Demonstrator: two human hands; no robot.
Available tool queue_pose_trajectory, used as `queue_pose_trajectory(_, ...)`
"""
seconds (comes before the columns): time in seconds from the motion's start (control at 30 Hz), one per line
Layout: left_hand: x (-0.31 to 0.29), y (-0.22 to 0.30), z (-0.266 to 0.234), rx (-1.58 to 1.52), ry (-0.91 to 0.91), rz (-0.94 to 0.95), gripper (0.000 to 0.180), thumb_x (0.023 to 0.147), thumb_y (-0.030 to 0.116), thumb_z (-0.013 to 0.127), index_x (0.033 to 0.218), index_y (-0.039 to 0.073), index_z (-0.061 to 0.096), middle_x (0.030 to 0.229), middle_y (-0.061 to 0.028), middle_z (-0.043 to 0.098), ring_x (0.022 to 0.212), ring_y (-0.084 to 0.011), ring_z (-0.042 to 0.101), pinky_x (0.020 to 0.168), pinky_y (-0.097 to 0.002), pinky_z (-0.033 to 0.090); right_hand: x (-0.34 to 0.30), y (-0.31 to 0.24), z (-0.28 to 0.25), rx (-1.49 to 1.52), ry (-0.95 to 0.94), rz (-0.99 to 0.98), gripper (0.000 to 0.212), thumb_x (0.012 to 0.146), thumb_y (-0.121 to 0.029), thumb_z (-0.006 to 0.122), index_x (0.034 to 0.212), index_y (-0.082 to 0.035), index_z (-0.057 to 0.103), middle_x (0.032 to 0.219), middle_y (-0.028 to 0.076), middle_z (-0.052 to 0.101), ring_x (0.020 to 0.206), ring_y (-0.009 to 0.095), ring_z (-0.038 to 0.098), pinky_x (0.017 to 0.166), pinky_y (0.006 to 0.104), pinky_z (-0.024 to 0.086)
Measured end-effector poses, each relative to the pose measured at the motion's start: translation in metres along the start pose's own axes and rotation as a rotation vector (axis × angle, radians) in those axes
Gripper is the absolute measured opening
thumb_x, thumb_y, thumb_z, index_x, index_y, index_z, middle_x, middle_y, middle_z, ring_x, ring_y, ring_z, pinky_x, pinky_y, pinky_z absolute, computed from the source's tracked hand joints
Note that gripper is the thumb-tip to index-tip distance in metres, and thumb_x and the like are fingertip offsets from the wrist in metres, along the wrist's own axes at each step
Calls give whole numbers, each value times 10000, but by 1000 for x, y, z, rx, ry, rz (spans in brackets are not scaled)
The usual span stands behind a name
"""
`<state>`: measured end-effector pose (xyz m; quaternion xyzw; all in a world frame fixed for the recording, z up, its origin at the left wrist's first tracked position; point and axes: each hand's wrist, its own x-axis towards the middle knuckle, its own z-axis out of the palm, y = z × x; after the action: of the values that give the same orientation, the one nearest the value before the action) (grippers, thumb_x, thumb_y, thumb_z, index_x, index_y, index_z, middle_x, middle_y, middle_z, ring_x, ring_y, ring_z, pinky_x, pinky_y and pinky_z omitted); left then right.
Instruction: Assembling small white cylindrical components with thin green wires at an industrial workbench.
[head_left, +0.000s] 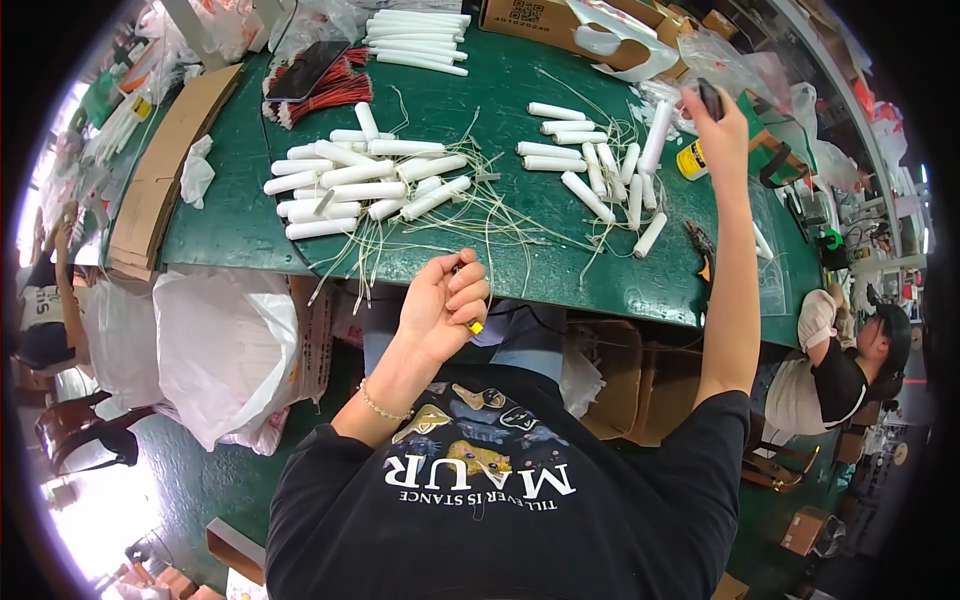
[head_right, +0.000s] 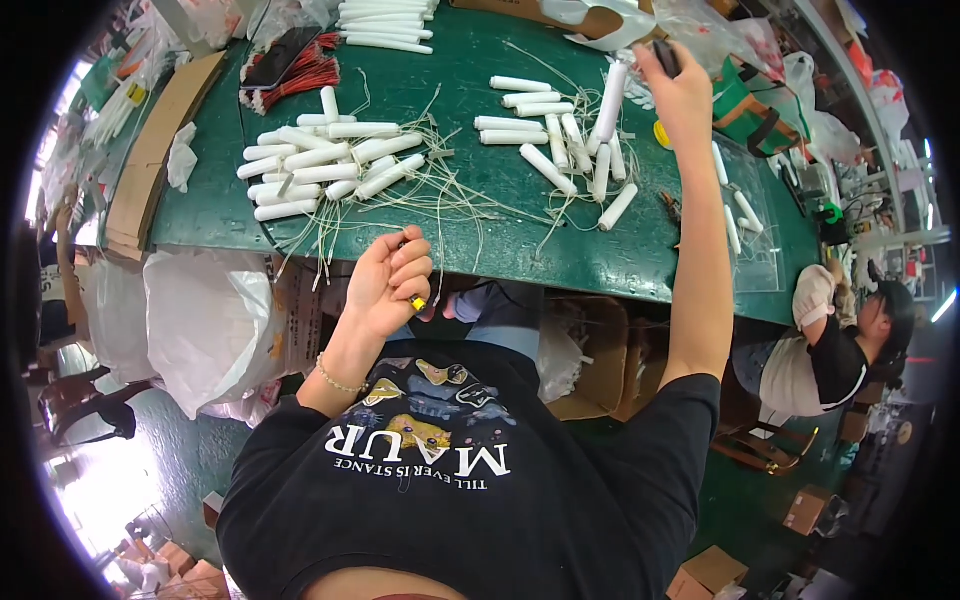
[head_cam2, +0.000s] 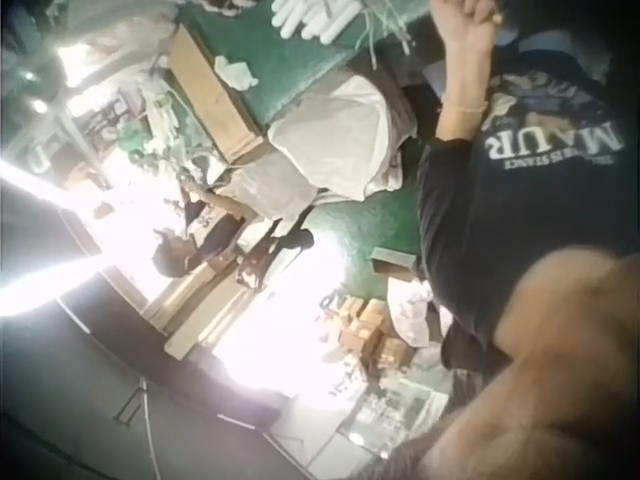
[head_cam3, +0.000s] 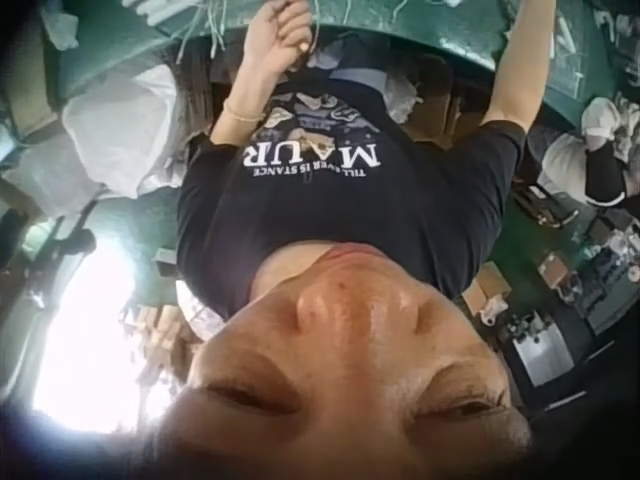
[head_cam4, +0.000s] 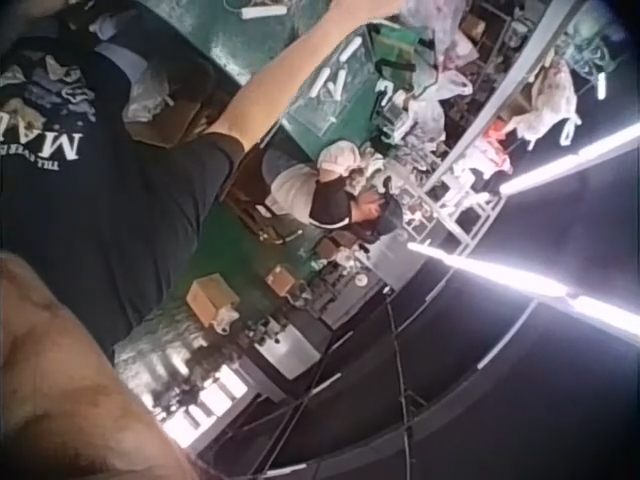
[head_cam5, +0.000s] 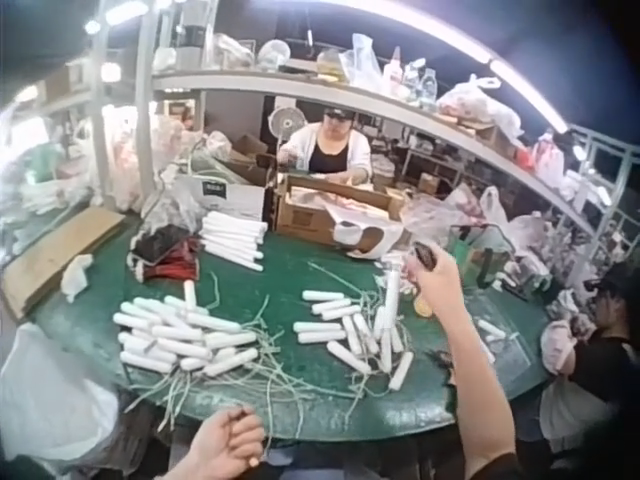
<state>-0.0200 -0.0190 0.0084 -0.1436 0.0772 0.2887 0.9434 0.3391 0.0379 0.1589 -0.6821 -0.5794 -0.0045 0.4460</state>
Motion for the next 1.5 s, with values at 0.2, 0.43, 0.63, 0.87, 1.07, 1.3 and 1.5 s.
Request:
queue_pose_trajectory(0.2,7,-2,4,244,-69,72,138,967,194,383,926,92,466,727,1,431,464,-72,330,382,-197,245,-37,-80,6,392,-90,1,221,880,-206,660,934,4,619,833,37,646,732,87,542,675,226,409)
queue_pose_trajectory(0.43,20,-21,30,267,47,153,128,974,218,387,952,109,449,1154,-78,596,426,-71,336,341,-186,233,-106,-134,39,791,-196,64,118,917,-99,585,948,15,589,843,106,658,707,118,557,651,247,435)
queue_pose_trajectory(0.63,9,-15,22,-130,-195,-16,133,984,174,373,940,104,477,1140,-9,606,407,-73,347,309,-184,258,-158,-110,64,948,-214,275,134,922,-125,580,920,10,578,850,100,647,676,130,578,604,265,457)
queue_pose_trajectory(0.87,3,2,19,75,-344,38,141,981,177,379,952,76,472,842,-31,550,359,-73,334,306,-189,262,-182,-73,58,825,-317,469,151,907,-139,600,961,2,598,958,96,639,778,117,569,673,237,441)
queue_pose_trajectory(1.07,-1,-9,29,385,-180,108,166,997,253,383,940,121,467,799,-62,634,334,-58,310,324,-192,196,-188,-110,45,212,-375,-161,302,723,-53,740,996,-24,614,1029,83,631,955,201,572,802,276,433)
queue_pose_trajectory(1.3,-10,-11,46,556,-65,389,183,1000,259,352,948,118,457,949,-128,666,384,-66,306,390,-216,239,-221,-100,61,221,-382,-9,291,748,-87,743,1001,-26,613,872,115,621,744,270,589,683,322,457)
queue_pose_trajectory(1.5,-10,-5,53,521,-149,585,180,1007,247,323,955,119,437,854,-97,611,388,-70,307,389,-218,228,-246,-97,70,244,-485,-40,278,764,-91,733,1004,-18,611,874,106,618,780,234,587,722,293,452)
